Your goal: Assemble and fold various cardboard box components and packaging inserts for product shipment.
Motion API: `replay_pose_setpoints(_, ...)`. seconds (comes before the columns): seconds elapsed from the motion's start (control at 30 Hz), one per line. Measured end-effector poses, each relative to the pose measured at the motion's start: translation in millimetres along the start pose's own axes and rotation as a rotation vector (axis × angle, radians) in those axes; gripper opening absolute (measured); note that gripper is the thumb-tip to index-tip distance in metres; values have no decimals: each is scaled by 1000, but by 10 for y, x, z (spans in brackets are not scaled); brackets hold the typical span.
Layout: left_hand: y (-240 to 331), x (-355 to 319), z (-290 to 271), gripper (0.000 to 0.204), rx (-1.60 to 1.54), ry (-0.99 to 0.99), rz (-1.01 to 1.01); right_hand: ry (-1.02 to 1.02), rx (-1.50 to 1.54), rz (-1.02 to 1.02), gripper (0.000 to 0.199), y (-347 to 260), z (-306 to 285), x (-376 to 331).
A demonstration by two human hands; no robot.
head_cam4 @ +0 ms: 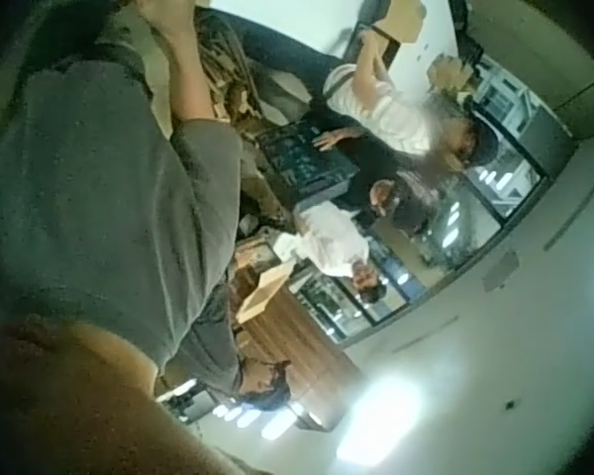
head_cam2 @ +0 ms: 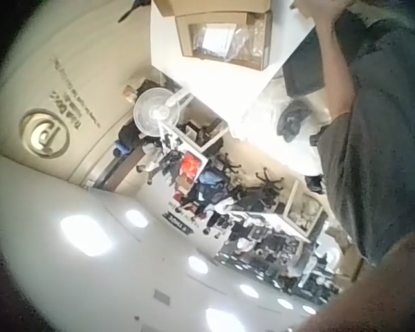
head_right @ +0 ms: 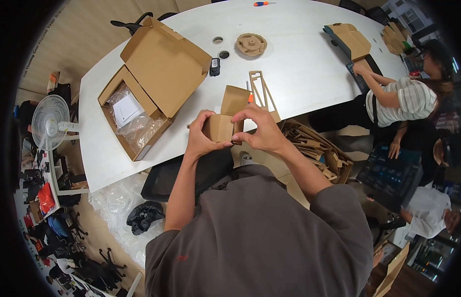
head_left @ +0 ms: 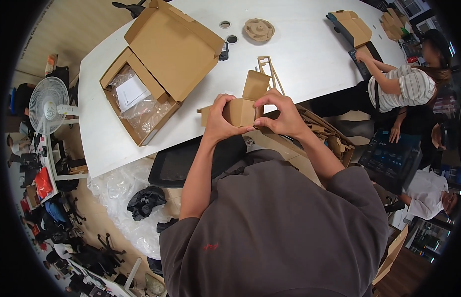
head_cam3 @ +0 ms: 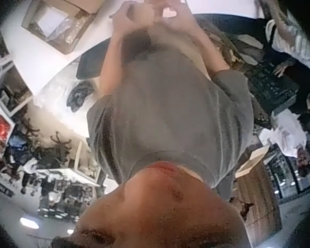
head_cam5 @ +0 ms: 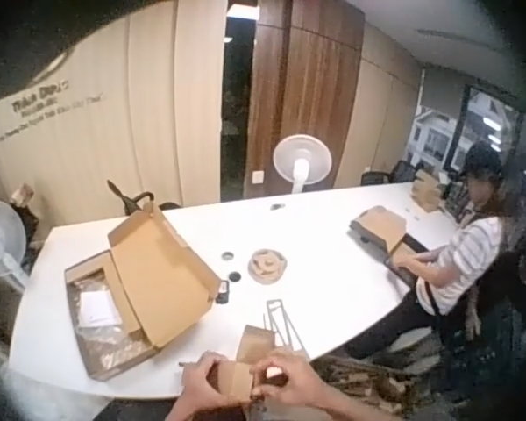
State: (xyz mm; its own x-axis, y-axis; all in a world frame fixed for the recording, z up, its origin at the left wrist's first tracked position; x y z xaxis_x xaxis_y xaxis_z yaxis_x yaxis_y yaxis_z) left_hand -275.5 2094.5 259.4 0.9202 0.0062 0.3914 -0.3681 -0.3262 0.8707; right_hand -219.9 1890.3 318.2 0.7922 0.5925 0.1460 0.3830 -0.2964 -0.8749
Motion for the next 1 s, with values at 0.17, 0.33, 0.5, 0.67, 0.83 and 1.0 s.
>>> replay_pose_setpoints(0.17, 120, 9, -3, 77, 32, 75, 38, -18, -51, -3, 35, -36, -23, 71)
replay_pose_setpoints(0.33, 148, 7, 43, 78, 180, 109, 101, -28, -133, 34, 29, -44, -7, 118)
replay_pose_setpoints(0.5, 148, 25, 38, 76, 235, 114, 167, -32, -246, 113, 22, -121, -6, 128)
replay_pose_setpoints(0.67, 141, 8, 27, 77, 242, 131, 177, -85, -289, -2, 19, -114, -11, 215)
replay_pose_setpoints(0.83, 60, -46, 45, 76, 113, 121, 32, -73, -269, -119, 16, -37, 35, 236)
replay_pose_setpoints(1.0, -41, -82, 98, 74, -163, 43, -165, -64, -125, -80, 13, 41, 91, 217)
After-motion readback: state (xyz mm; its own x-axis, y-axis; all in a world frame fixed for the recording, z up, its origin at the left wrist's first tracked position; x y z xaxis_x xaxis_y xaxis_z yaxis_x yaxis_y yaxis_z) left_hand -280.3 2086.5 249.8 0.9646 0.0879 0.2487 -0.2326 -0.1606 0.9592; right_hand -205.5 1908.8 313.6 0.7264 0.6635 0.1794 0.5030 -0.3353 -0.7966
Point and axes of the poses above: each hand's wrist, its own x-axis towards the middle knuckle, its own z-axis out of the palm, y = z × x, the point moved 1 cm from there along x, towards the middle knuckle, and after that the axes turned 8 degrees about z, right-handed, at the moved point
